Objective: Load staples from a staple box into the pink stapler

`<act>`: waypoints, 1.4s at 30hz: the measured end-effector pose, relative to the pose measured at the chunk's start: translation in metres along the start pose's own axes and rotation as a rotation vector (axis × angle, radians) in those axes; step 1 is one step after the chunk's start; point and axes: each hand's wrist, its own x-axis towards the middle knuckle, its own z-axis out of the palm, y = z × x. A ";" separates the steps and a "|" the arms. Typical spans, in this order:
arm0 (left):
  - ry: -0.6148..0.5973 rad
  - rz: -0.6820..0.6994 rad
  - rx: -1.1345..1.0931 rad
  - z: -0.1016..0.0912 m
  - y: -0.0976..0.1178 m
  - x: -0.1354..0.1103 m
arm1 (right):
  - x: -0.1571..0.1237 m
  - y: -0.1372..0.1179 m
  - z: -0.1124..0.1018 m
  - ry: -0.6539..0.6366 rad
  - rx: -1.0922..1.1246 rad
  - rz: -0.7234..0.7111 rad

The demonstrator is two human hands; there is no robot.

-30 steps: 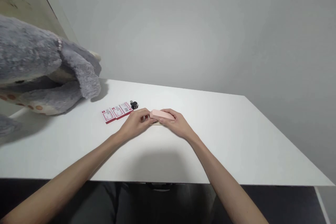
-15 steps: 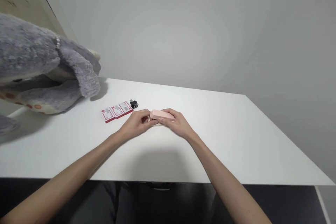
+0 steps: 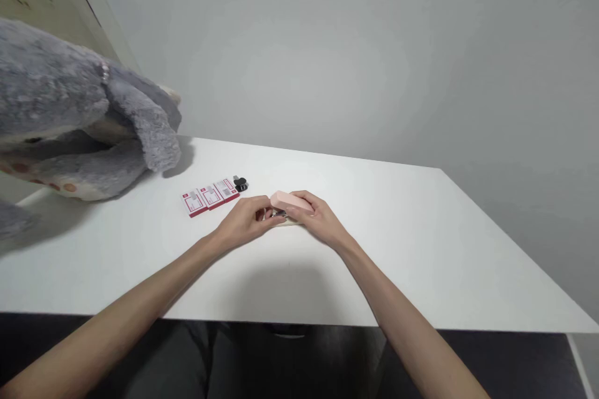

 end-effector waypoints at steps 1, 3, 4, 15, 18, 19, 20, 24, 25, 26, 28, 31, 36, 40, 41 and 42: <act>-0.001 -0.007 0.005 0.000 0.000 0.000 | 0.000 0.001 0.000 -0.004 0.031 0.000; -0.009 -0.014 0.007 0.000 0.001 -0.001 | 0.002 0.004 0.001 -0.023 0.114 -0.016; -0.014 -0.013 0.008 0.000 0.001 -0.001 | 0.002 0.005 0.002 -0.037 0.156 -0.027; -0.012 0.106 0.022 0.002 0.003 -0.005 | 0.004 0.001 0.004 -0.094 0.355 -0.022; 0.046 0.195 0.081 0.003 0.007 -0.007 | 0.004 0.001 0.004 -0.136 0.382 -0.026; 0.066 0.230 0.105 0.003 0.008 -0.007 | 0.004 0.001 0.004 -0.148 0.388 -0.026; 0.079 0.265 0.129 0.004 0.008 -0.007 | 0.004 0.001 0.004 -0.154 0.393 -0.023; 0.082 0.350 0.214 0.005 0.007 -0.007 | 0.004 0.002 0.004 -0.144 0.392 -0.008; 0.081 0.358 0.223 0.005 0.007 -0.006 | 0.004 0.002 0.004 -0.143 0.388 -0.006; 0.083 0.363 0.229 0.005 0.006 -0.006 | 0.003 0.002 0.004 -0.147 0.384 -0.005; 0.087 0.371 0.233 0.006 0.005 -0.006 | 0.003 0.002 0.004 -0.160 0.376 -0.007; 0.089 0.378 0.242 0.007 0.005 -0.006 | 0.002 0.000 0.004 -0.172 0.367 -0.008; 0.109 0.396 0.247 0.007 0.005 -0.005 | 0.002 -0.001 0.004 -0.170 0.363 -0.017; 0.104 0.398 0.233 0.007 0.007 -0.005 | 0.002 -0.002 0.004 -0.174 0.373 -0.001; 0.102 0.396 0.232 0.007 0.007 -0.005 | 0.002 -0.002 0.004 -0.174 0.374 0.004; 0.099 0.393 0.232 0.007 0.007 -0.005 | 0.002 -0.002 0.004 -0.173 0.375 0.004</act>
